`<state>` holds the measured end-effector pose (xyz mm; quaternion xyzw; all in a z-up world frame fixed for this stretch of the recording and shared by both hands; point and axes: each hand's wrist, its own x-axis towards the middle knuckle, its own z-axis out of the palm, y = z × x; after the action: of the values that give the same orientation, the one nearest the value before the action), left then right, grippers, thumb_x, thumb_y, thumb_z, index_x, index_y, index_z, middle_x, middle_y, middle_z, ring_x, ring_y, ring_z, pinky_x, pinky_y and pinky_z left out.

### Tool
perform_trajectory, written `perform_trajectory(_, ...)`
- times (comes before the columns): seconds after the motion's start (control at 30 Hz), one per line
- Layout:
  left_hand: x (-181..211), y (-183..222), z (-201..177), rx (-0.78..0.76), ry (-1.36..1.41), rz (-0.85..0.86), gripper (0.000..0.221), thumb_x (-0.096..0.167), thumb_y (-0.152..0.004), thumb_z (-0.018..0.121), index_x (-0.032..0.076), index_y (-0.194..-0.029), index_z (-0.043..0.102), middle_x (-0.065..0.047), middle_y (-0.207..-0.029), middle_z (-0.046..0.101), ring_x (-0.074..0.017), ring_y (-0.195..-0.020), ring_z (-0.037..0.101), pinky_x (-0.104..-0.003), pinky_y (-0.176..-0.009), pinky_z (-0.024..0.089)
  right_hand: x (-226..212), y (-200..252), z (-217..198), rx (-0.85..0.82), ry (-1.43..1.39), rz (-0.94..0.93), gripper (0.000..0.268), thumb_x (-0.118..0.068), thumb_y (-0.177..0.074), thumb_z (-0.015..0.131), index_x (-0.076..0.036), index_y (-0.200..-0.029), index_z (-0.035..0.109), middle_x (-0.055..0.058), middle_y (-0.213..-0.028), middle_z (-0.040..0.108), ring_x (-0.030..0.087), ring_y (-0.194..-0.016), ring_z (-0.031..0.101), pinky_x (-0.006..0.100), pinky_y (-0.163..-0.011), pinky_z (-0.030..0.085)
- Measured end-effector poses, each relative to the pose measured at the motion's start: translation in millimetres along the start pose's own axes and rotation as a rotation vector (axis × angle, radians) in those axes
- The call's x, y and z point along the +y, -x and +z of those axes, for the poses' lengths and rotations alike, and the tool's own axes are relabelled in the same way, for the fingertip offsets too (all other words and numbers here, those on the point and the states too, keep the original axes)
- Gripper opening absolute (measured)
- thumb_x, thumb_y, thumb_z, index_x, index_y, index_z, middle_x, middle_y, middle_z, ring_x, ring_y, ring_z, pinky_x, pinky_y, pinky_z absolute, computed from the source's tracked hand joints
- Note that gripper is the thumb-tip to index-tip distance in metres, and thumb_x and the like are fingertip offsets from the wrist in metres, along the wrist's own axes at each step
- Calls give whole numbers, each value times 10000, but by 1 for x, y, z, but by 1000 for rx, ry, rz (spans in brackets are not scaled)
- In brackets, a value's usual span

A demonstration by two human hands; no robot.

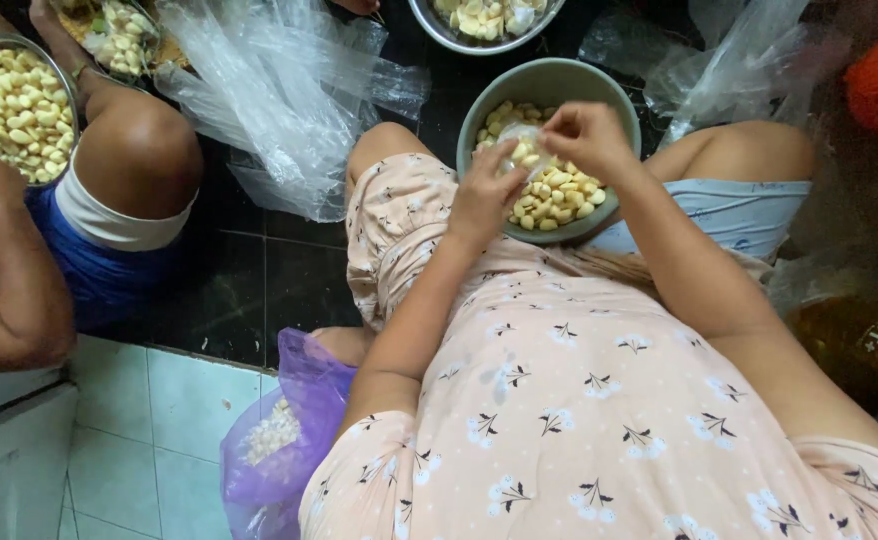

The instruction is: The person sits on the floor and peels garlic cloves by hand, placing the peeled cloves into a bowl. The person also handles plastic bags and transfers cloves between containers.

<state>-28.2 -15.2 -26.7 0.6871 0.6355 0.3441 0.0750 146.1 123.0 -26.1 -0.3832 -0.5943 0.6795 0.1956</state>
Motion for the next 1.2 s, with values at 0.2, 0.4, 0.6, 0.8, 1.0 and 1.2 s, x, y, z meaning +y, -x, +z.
perform_trajectory(0.2,27,-41,-61,-83,94,59,81,88,-969,718,14,-1002,723,-212,-1338,582,-419,-1236,603,-607,-1152,424,-88,24,0,116,559,-333,94,-75,-1026,767,-55,-955,708,54,-797,697,134,-712,634,301,-613,495)
perform_trajectory(0.4,50,-77,-109,-148,45,150,234,139,-951,759,-17,-880,600,-148,-1133,582,-322,-1045,584,-432,-756,561,-107,27,-23,73,596,-369,269,-168,-1036,901,-60,-929,679,60,-827,697,129,-756,637,306,-610,491)
perform_trajectory(0.6,70,-93,-115,-26,218,173,65,-72,-988,654,-89,-1032,608,-184,-1158,584,-361,-1069,636,-408,-999,531,-118,24,-17,-137,-30,-571,581,-377,-898,782,-163,-1303,425,33,-1324,522,155,-1223,549,299,-1034,467)
perform_trajectory(0.8,67,-83,-89,167,562,158,266,-23,-1051,574,131,-1264,613,-111,-1345,539,-312,-1286,587,-446,-1116,544,-43,22,20,-104,367,-243,330,-417,-1000,651,-124,-1143,602,67,-1048,635,198,-952,596,379,-791,469)
perform_trajectory(1.0,26,-5,-8,-754,697,-602,544,237,-749,909,117,-1246,723,-22,-1062,757,-122,-909,667,-323,-737,561,-99,48,2,-174,364,-623,163,-47,-942,614,-5,-1057,722,111,-1093,742,240,-1015,702,385,-878,519)
perform_trajectory(1.2,74,-20,-83,-890,1175,-750,597,699,-822,612,104,-843,561,22,-653,578,-81,-520,566,-202,-403,431,-50,17,-144,296,-743,-651,600,-476,-1011,252,-74,-993,697,190,-959,685,372,-922,703,598,-900,634)
